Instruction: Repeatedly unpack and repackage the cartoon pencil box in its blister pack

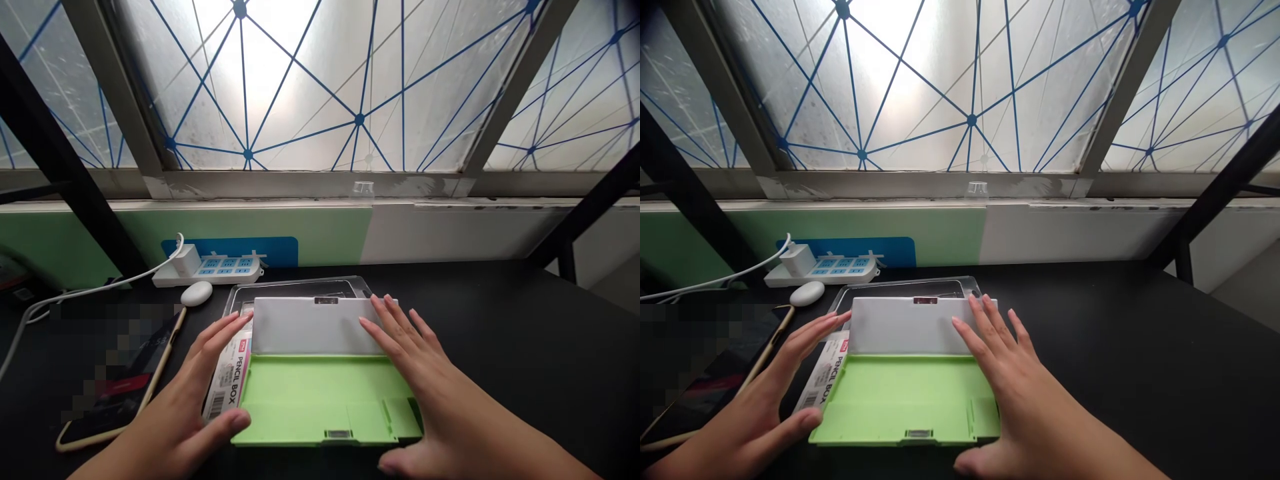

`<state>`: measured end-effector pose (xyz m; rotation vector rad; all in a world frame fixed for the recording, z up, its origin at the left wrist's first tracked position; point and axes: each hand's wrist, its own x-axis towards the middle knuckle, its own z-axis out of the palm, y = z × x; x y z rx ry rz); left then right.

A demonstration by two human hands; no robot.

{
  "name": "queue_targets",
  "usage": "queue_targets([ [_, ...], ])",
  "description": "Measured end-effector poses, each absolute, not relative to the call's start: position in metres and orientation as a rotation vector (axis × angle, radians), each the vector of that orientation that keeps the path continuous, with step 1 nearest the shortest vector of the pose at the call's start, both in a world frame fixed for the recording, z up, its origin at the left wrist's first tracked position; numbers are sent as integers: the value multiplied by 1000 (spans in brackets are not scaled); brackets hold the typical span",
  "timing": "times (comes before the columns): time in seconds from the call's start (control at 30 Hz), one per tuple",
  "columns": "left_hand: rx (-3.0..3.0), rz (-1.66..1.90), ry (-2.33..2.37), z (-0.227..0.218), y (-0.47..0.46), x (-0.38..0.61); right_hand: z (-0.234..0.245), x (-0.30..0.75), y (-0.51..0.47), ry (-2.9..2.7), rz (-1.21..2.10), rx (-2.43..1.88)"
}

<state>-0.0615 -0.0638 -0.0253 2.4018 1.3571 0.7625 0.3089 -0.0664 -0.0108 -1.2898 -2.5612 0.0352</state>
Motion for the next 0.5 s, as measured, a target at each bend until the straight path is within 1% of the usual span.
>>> queue_targets([
  [0.23, 2334, 837, 1395, -26, -67, -57, -11, 309, -61, -2487, -67, -1308],
  [0.4, 2296, 823, 1382, -29, -67, -57, -11, 309, -58, -2462, -124, -1274],
  [0.5, 2287, 831, 1421, -31, -68, -58, -9, 311, -58, -2403, -239, -1201],
])
